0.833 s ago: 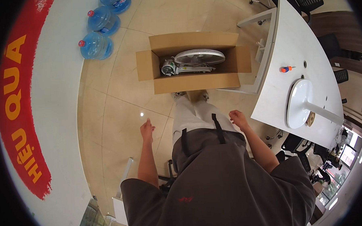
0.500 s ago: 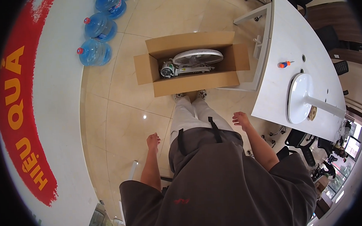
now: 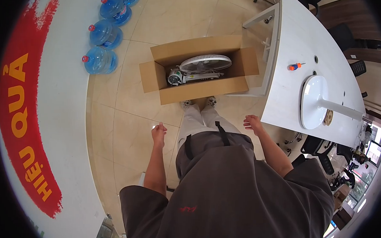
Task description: Assembling the base and stand components of a floor fan.
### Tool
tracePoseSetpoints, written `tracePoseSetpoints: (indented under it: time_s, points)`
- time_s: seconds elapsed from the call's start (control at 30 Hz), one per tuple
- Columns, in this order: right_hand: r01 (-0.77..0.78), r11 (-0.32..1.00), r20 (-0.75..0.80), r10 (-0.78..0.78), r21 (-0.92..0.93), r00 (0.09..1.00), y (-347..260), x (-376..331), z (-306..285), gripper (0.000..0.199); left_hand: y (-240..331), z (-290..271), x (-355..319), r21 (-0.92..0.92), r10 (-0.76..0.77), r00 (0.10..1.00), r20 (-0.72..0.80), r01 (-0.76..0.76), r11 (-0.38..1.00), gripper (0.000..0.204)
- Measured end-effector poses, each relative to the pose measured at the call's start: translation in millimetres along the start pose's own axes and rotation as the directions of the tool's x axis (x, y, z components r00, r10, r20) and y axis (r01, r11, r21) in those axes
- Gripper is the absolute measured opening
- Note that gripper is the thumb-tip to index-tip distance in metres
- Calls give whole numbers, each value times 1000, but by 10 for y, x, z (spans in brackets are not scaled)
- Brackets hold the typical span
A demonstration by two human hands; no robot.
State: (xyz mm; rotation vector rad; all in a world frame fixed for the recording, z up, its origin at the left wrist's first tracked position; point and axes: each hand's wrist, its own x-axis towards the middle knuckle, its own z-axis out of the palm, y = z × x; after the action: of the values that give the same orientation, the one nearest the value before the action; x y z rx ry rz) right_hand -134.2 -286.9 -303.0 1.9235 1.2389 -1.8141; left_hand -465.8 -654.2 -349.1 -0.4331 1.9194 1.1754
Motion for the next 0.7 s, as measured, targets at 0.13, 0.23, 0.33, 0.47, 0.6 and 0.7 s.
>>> tracePoseSetpoints:
  time_s: [0.13, 0.23, 0.33, 0.47, 0.6, 0.7]
  points:
    - [1, 1000, 17, -1, -7, 1000, 33, 27, -77, 38, -76, -5, -42, -9, -63, 998, -27, 63, 998, 24]
    - [-16, 1000, 0, 16, 13, 1000, 10, 40, -108, 38, -164, -101, -68, -34, -165, 986, -23, 164, 986, 23]
    - [-11, 1000, -7, 11, 20, 1000, -39, 57, -81, 36, -179, -159, -117, -26, -214, 976, -38, 213, 977, 23]
    - [6, 1000, -9, -6, 29, 1000, -87, 92, -66, 36, -102, -147, -66, 26, -185, 983, -14, 186, 982, 23]
    - [32, 993, -9, -31, 115, 999, 4, 117, -100, 37, 14, -66, 169, 7, -88, 995, 53, 87, 996, 24]
    - [59, 976, -59, -48, 210, 997, 116, 33, -114, 38, 179, 86, 243, -24, -61, 996, 63, 62, 998, 25]
